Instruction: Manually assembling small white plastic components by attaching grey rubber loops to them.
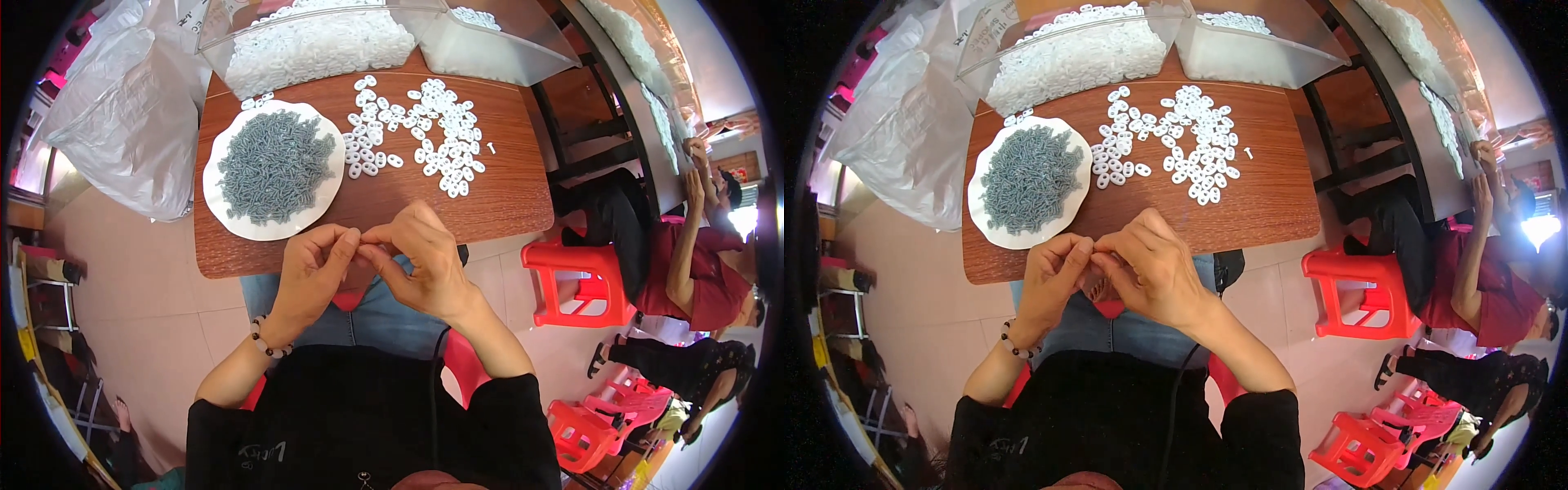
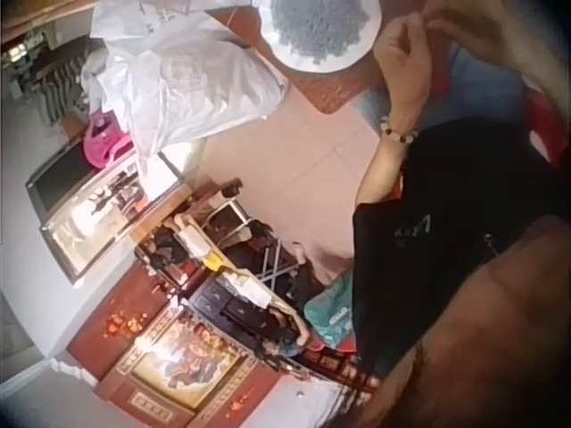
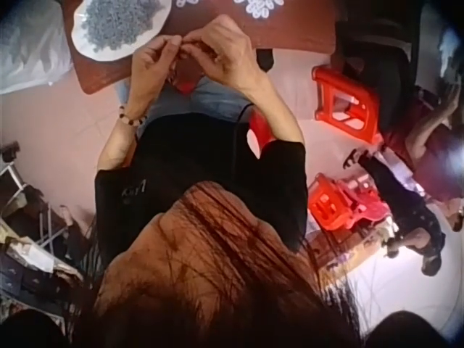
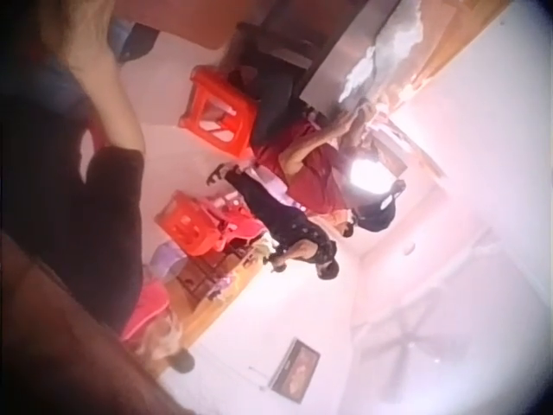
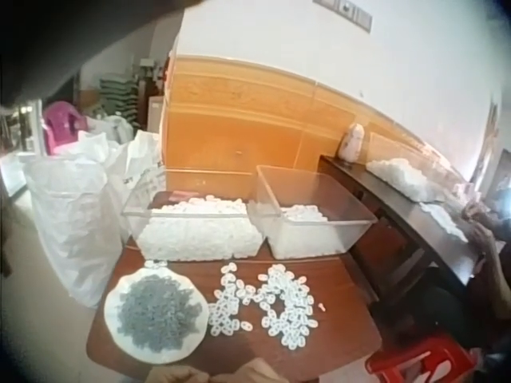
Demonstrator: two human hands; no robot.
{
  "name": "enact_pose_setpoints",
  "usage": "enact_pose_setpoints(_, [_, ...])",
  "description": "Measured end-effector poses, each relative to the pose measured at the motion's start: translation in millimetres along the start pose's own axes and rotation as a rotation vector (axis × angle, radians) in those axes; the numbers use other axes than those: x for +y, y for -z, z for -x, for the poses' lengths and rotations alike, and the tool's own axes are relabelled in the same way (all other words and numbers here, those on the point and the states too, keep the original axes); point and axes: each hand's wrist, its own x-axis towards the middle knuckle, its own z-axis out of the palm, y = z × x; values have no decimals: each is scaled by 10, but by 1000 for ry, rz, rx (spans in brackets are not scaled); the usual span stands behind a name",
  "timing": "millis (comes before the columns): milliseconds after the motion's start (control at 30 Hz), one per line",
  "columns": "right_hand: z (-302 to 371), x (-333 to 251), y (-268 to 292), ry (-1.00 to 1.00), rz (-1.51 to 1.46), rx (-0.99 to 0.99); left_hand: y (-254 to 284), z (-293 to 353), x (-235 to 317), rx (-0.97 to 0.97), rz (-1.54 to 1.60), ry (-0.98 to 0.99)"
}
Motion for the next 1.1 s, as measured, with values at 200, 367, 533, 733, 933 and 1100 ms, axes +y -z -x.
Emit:
enact_pose_setpoints(200, [77, 28, 35, 13, -51, -61, 30, 59, -134, -52, 94, 45])
enact_pose_setpoints(367, [90, 49, 20, 8, -90, -90, 97, 95, -149, -101, 327, 238])
enact_pose_setpoints(533, [89, 83, 48, 27, -81, -93, 69, 85, -124, -94, 332, 274])
enact_pose_setpoints(733, [163, 31, 35, -141, -149, -90, 50, 91, -112, -75, 243, 241])
enact_pose_setpoints(933, [200, 147, -101, -324, -346, 22, 166, 148, -156, 138, 13, 26])
enact_pose_setpoints(1100, [203, 99, 57, -427, -428, 29, 100, 86, -252, 79, 41, -24])
